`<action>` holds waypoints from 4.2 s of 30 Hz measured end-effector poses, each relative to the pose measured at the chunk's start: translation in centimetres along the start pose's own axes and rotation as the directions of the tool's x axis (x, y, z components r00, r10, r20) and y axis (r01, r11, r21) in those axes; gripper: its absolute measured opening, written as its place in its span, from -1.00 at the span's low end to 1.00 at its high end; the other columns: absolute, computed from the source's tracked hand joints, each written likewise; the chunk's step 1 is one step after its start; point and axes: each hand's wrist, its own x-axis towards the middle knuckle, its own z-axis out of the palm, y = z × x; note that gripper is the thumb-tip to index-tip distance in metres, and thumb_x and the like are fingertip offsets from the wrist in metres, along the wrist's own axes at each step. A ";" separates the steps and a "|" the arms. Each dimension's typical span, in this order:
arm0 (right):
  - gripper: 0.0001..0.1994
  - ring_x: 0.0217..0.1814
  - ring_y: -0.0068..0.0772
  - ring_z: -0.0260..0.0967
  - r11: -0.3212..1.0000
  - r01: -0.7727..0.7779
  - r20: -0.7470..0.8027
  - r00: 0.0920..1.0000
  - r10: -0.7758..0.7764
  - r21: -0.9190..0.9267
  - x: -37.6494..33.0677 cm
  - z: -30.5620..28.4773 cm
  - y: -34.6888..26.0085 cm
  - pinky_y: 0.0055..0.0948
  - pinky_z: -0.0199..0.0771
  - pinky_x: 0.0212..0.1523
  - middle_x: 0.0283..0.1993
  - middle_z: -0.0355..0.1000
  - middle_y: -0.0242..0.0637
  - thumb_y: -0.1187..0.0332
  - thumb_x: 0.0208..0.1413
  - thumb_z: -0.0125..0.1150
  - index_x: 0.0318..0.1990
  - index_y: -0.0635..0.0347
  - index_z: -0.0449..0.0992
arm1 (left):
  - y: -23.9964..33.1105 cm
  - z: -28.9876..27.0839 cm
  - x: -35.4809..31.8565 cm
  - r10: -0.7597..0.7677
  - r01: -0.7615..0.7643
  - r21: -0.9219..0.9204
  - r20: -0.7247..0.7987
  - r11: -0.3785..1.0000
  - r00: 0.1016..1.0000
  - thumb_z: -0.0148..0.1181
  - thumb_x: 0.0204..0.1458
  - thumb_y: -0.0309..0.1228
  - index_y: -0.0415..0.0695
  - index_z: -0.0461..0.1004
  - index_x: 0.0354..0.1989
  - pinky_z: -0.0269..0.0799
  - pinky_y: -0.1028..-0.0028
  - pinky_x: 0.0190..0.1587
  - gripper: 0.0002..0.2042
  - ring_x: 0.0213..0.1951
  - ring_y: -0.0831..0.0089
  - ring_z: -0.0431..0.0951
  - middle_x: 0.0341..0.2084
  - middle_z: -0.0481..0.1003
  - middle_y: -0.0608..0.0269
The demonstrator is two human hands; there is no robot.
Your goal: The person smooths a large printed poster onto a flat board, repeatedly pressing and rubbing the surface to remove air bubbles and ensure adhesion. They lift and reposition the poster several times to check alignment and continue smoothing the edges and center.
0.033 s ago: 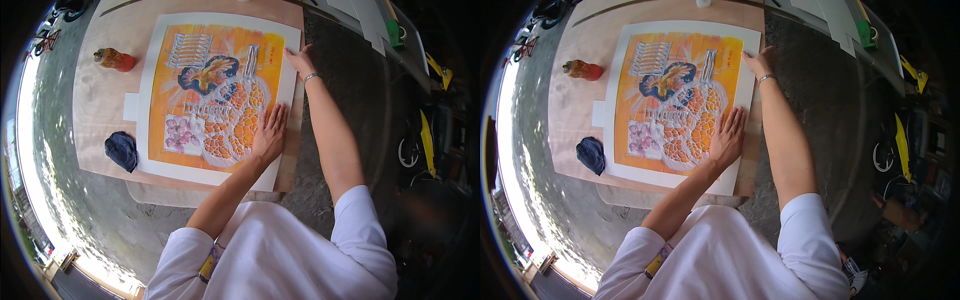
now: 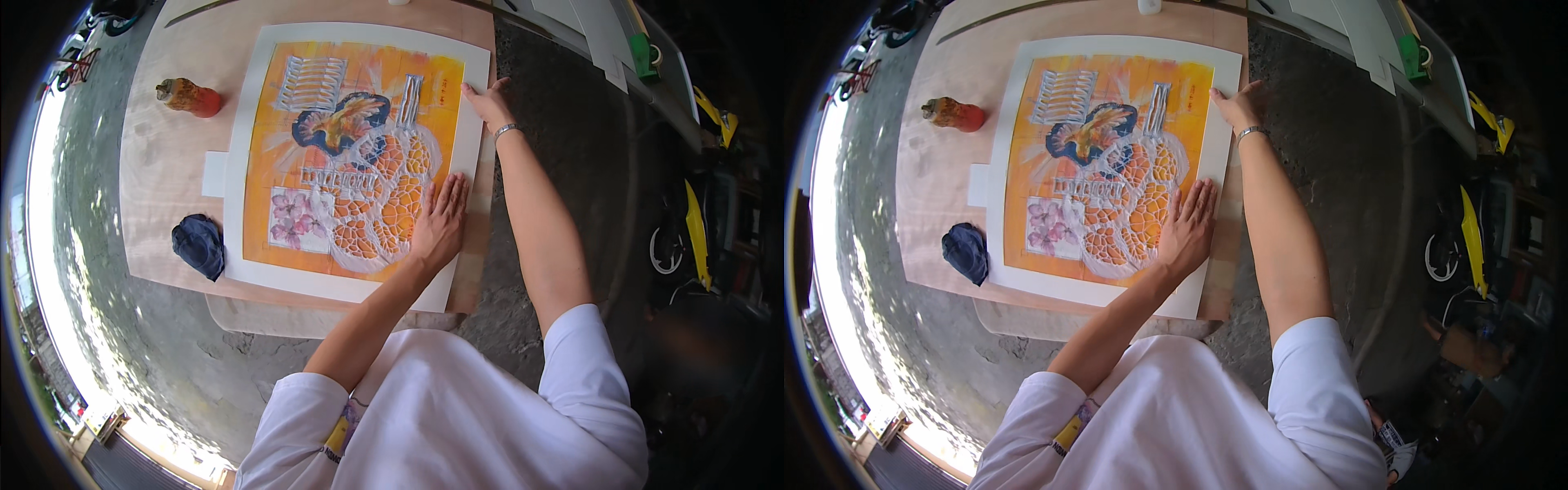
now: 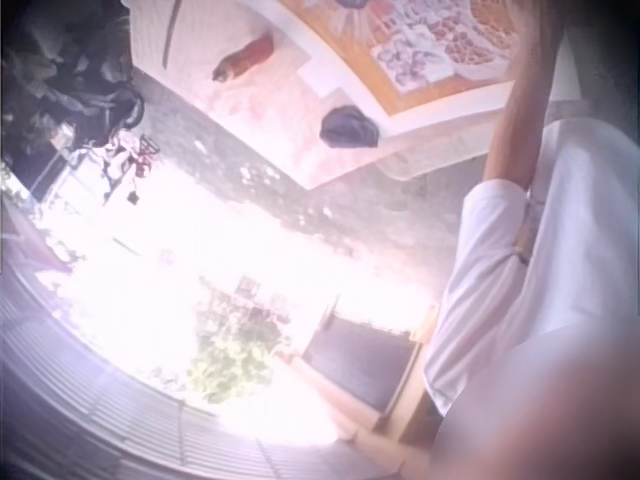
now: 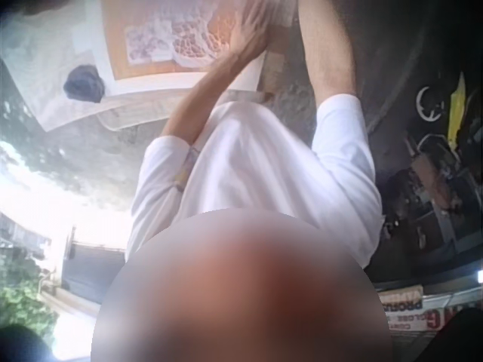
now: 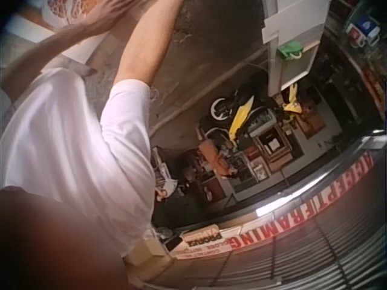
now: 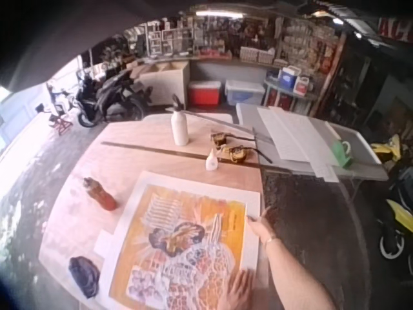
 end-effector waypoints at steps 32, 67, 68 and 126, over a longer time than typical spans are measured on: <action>0.25 0.70 0.28 -0.59 0.957 -0.168 0.006 0.985 0.174 -0.238 -26.1 1.1 5.7 0.36 -0.26 0.53 0.63 -0.66 0.28 -0.30 0.10 0.29 0.58 0.12 -0.52 | 2.9 -1.8 -20.6 0.095 -0.019 -0.261 0.284 0.965 0.954 0.00 0.30 -0.26 -0.22 0.01 0.54 -0.17 0.16 0.56 -0.33 0.58 0.29 -0.08 0.57 -0.02 0.12; -0.31 0.69 -0.15 -0.17 0.672 0.708 0.375 0.696 -0.612 -0.218 -48.7 8.2 3.2 -0.09 0.00 0.58 0.66 -0.12 -0.19 0.31 0.34 0.05 0.57 0.13 -0.02 | -18.3 -8.9 -27.1 -0.598 0.597 -0.044 -0.053 0.801 0.800 -0.07 0.36 -0.23 -0.17 0.17 0.49 -0.06 0.02 0.51 -0.44 0.50 0.16 0.14 0.48 0.19 0.07; -0.32 0.69 -0.16 -0.17 0.655 0.728 0.383 0.675 -0.631 -0.203 -48.6 8.6 2.8 -0.10 0.00 0.58 0.67 -0.13 -0.20 0.31 0.34 0.04 0.57 0.13 -0.01 | -18.8 -9.1 -27.2 -0.612 0.611 -0.032 -0.065 0.791 0.788 -0.07 0.36 -0.23 -0.18 0.16 0.49 -0.06 0.02 0.52 -0.44 0.50 0.15 0.13 0.48 0.19 0.06; -0.33 0.67 -0.17 -0.09 0.827 0.559 0.536 0.717 -0.445 -0.061 -50.7 14.9 -9.8 -0.09 -0.05 0.57 0.64 -0.04 -0.21 0.31 0.30 0.11 0.54 0.12 0.10 | -38.4 -11.7 3.3 -0.296 0.267 -0.183 -0.156 0.946 0.942 -0.20 0.38 -0.26 -0.35 0.27 0.39 0.02 0.11 0.51 -0.48 0.46 0.01 0.19 0.40 0.27 -0.16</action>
